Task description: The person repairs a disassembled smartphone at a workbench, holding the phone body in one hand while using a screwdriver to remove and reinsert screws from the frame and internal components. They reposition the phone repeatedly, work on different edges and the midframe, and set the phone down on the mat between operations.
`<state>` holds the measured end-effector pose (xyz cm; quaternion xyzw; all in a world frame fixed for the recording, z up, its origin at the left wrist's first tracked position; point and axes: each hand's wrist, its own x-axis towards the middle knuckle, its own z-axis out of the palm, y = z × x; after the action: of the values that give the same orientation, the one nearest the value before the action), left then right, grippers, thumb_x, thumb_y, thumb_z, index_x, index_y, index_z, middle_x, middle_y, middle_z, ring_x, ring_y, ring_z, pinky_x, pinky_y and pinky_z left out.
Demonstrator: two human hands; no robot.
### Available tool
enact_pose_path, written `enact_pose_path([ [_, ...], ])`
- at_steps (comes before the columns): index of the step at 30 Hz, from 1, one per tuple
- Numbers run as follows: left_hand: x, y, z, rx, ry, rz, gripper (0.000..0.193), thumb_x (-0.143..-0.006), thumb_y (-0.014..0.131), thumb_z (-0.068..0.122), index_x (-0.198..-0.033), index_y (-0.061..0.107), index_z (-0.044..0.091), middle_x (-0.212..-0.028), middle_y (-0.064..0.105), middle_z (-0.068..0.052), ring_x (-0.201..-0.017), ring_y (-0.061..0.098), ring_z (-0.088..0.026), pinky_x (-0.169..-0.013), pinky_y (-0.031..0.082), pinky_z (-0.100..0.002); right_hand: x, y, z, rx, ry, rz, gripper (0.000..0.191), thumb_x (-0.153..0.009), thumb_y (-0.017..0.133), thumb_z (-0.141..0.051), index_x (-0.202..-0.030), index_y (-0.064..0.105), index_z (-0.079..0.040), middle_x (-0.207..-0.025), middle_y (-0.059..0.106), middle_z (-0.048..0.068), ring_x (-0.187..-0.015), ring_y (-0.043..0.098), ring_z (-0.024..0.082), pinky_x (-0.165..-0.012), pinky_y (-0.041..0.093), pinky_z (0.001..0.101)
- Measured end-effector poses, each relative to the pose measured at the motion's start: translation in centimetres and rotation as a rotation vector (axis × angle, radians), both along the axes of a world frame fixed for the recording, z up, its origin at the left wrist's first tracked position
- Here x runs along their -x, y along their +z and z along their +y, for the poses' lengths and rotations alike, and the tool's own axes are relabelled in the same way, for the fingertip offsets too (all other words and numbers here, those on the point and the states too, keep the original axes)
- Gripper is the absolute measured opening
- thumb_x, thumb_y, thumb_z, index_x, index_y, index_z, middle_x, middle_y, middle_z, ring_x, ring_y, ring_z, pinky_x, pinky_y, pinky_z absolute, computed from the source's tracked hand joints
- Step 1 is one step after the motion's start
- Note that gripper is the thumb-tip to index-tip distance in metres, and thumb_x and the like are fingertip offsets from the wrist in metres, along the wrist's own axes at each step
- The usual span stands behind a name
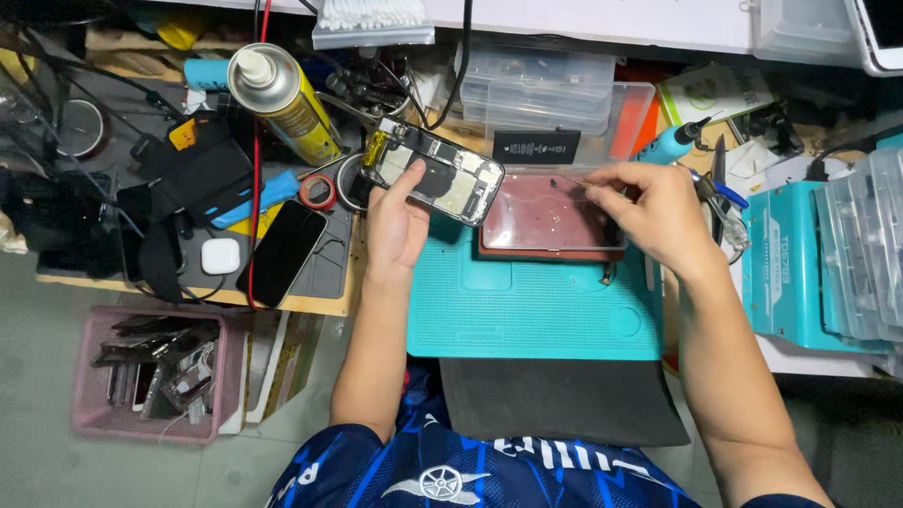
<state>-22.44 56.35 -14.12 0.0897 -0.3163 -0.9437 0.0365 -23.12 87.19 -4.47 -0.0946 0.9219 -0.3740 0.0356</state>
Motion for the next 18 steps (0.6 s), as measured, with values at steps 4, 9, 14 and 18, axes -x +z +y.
enact_pose_path([
  [4, -0.3, 0.4, 0.4, -0.004, -0.05, -0.027, 0.027, -0.1, 0.061, 0.006, -0.124, 0.063, -0.006, -0.117, 0.071, -0.015, -0.102, 0.073, -0.025, -0.087, 0.06, -0.042, 0.4, -0.4, -1.6, -0.009, 0.027, -0.002, 0.017, -0.091, 0.075, -0.017, -0.103, 0.078, -0.005, -0.074, 0.074, 0.009, -0.065, 0.072, 0.015, -0.061, 0.054, 0.0303],
  [9, -0.3, 0.6, 0.5, 0.008, -0.053, 0.022, 0.029, -0.101, 0.058, 0.003, -0.129, 0.059, -0.006, -0.116, 0.07, -0.015, -0.101, 0.072, -0.027, -0.084, 0.061, -0.043, 0.9, -0.6, -2.0, -0.163, 0.059, 0.22, 0.019, -0.09, 0.079, -0.02, -0.101, 0.08, -0.005, -0.081, 0.073, 0.015, -0.068, 0.071, 0.027, -0.064, 0.054, 0.0366],
  [14, -0.3, 0.5, -0.7, 0.033, 0.005, 0.074, 0.033, -0.098, 0.055, -0.003, -0.131, 0.056, -0.006, -0.12, 0.068, -0.016, -0.105, 0.07, -0.027, -0.09, 0.059, -0.043, 0.9, -0.7, -1.5, -0.214, 0.026, 0.182, 0.02, -0.091, 0.078, -0.024, -0.102, 0.08, -0.007, -0.082, 0.073, 0.016, -0.071, 0.071, 0.03, -0.067, 0.055, 0.0388],
  [18, -0.1, 0.5, -0.9, 0.053, 0.038, 0.07, 0.035, -0.097, 0.055, -0.005, -0.132, 0.055, -0.004, -0.122, 0.067, -0.015, -0.109, 0.069, -0.027, -0.094, 0.058, -0.043, 1.0, -0.7, -1.9, -0.174, 0.06, 0.179, 0.021, -0.092, 0.076, -0.023, -0.106, 0.079, -0.007, -0.084, 0.073, 0.016, -0.07, 0.07, 0.03, -0.065, 0.054, 0.039],
])
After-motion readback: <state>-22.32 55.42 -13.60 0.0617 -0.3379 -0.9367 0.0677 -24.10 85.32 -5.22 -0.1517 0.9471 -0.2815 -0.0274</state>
